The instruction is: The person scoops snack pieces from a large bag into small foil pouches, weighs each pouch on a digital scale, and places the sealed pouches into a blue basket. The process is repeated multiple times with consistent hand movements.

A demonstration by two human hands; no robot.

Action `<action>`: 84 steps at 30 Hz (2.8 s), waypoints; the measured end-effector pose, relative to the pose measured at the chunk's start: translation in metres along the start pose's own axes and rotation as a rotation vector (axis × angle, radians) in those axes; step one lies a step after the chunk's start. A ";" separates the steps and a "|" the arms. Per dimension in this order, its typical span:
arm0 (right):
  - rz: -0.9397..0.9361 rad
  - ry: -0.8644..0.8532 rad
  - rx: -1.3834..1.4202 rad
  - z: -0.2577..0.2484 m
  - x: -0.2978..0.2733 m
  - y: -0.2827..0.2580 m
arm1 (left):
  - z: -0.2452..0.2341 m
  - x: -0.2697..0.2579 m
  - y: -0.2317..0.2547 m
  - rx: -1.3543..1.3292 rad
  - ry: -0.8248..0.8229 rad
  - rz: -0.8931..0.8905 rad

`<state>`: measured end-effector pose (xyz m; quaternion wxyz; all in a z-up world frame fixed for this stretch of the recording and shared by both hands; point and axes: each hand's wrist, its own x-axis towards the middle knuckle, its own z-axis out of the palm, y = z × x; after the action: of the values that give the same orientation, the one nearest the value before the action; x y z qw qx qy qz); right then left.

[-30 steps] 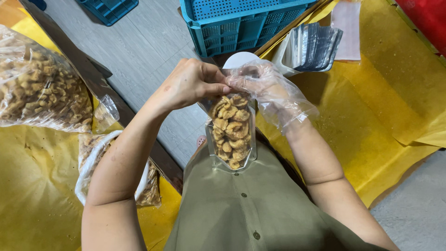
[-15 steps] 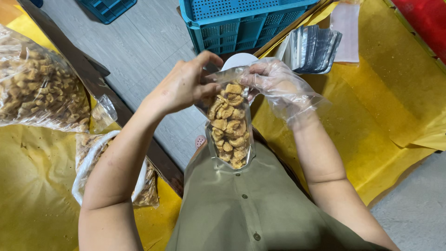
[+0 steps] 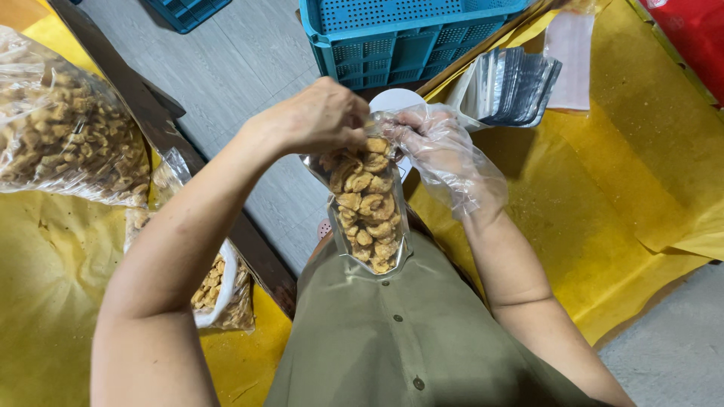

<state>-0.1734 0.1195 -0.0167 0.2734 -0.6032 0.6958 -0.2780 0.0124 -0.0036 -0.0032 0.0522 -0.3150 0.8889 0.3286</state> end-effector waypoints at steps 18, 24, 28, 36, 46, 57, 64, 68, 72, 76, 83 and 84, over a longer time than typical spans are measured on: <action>0.089 -0.299 0.766 0.019 0.047 0.076 | 0.025 0.012 -0.066 -0.606 -0.274 -0.116; 0.119 -0.341 0.553 -0.019 0.078 0.063 | -0.008 0.056 -0.050 -0.532 -0.266 -0.121; -0.438 0.097 -0.387 -0.055 0.147 0.049 | -0.053 0.113 -0.059 -0.019 0.107 0.144; -0.459 0.393 -0.803 -0.059 0.319 0.123 | -0.040 0.327 -0.140 0.005 0.600 0.370; 0.000 0.110 -0.858 0.024 0.394 0.291 | 0.107 0.506 -0.239 -0.035 0.164 0.303; 0.484 -0.674 -0.771 0.044 0.420 0.382 | 0.216 0.563 -0.248 -0.024 -0.257 0.370; 0.376 -0.210 -0.527 0.020 0.413 0.395 | 0.190 0.567 -0.257 -0.315 -0.508 0.132; 0.361 -0.033 -0.293 0.005 0.406 0.395 | 0.193 0.569 -0.260 -0.460 -0.437 0.062; 0.563 0.124 0.082 -0.006 0.394 0.384 | 0.203 0.576 -0.266 -0.489 -0.236 -0.016; 0.428 0.192 0.060 -0.030 0.380 0.362 | 0.175 0.574 -0.256 -0.457 0.123 0.057; 0.327 0.224 -0.011 -0.075 0.301 0.287 | 0.104 0.501 -0.158 -0.322 0.228 0.074; 0.345 0.237 0.021 -0.079 0.281 0.277 | 0.106 0.485 -0.138 -0.264 0.205 0.077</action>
<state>-0.4548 -0.1221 -0.1728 0.2395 -0.4355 0.8130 -0.3034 -0.3039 -0.2747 -0.3072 -0.0933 -0.3165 0.8501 0.4105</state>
